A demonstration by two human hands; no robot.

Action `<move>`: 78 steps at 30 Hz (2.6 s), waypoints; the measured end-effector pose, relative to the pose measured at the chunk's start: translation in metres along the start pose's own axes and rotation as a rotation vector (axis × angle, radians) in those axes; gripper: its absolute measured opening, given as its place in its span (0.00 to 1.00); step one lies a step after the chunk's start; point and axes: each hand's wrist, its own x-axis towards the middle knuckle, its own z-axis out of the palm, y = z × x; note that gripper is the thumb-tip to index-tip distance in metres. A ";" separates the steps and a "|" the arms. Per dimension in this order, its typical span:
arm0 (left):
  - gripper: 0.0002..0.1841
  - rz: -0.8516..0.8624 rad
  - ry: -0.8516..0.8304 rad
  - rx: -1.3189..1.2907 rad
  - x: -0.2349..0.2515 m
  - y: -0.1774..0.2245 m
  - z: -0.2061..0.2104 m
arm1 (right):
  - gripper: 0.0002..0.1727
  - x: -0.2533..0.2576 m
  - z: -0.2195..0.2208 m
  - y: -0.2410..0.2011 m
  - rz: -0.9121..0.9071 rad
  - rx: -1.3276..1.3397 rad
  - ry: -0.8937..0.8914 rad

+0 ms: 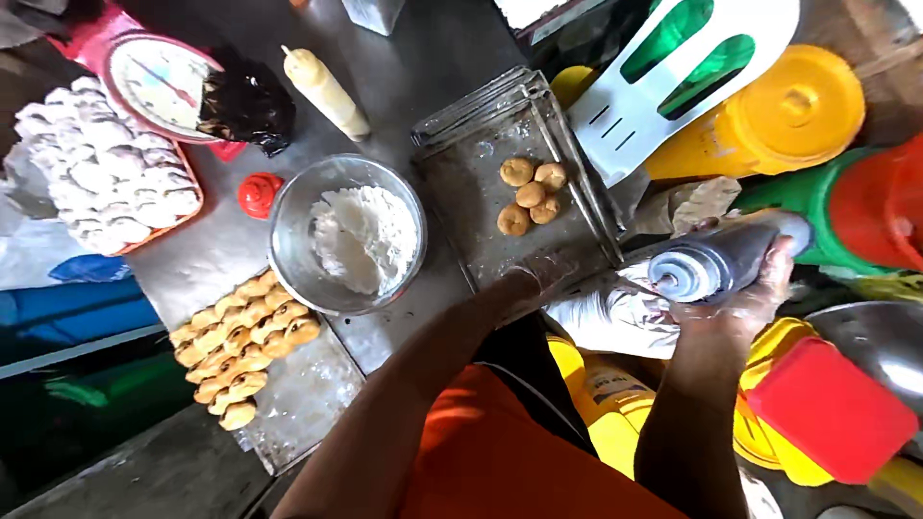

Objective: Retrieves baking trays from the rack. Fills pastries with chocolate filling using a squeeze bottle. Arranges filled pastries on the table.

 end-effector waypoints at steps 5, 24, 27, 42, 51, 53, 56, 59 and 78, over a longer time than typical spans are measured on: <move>0.21 -0.206 0.355 -0.869 -0.052 -0.003 -0.010 | 0.28 0.010 0.010 0.007 0.083 0.098 -0.092; 0.23 0.054 1.292 -1.290 -0.378 0.062 -0.046 | 0.20 -0.151 0.232 0.116 0.313 0.169 -0.529; 0.23 0.067 1.369 -1.223 -0.401 0.063 -0.035 | 0.20 -0.176 0.250 0.121 0.311 0.122 -0.615; 0.22 0.045 1.400 -1.109 -0.459 0.054 -0.012 | 0.23 -0.237 0.280 0.152 0.288 0.019 -0.887; 0.27 0.163 1.480 -1.063 -0.447 0.050 -0.009 | 0.22 -0.260 0.287 0.153 0.273 0.145 -0.788; 0.26 0.195 1.486 -1.073 -0.450 0.052 -0.012 | 0.23 -0.260 0.286 0.153 0.331 0.146 -0.756; 0.25 0.017 1.426 -0.951 -0.473 0.054 -0.019 | 0.25 -0.251 0.280 0.158 0.364 0.038 -0.841; 0.20 -0.151 1.277 -0.799 -0.486 0.061 -0.025 | 0.22 -0.245 0.280 0.157 0.344 -0.063 -0.956; 0.22 -0.178 1.462 -0.844 -0.471 0.067 -0.011 | 0.27 -0.261 0.286 0.164 0.200 -0.023 -1.032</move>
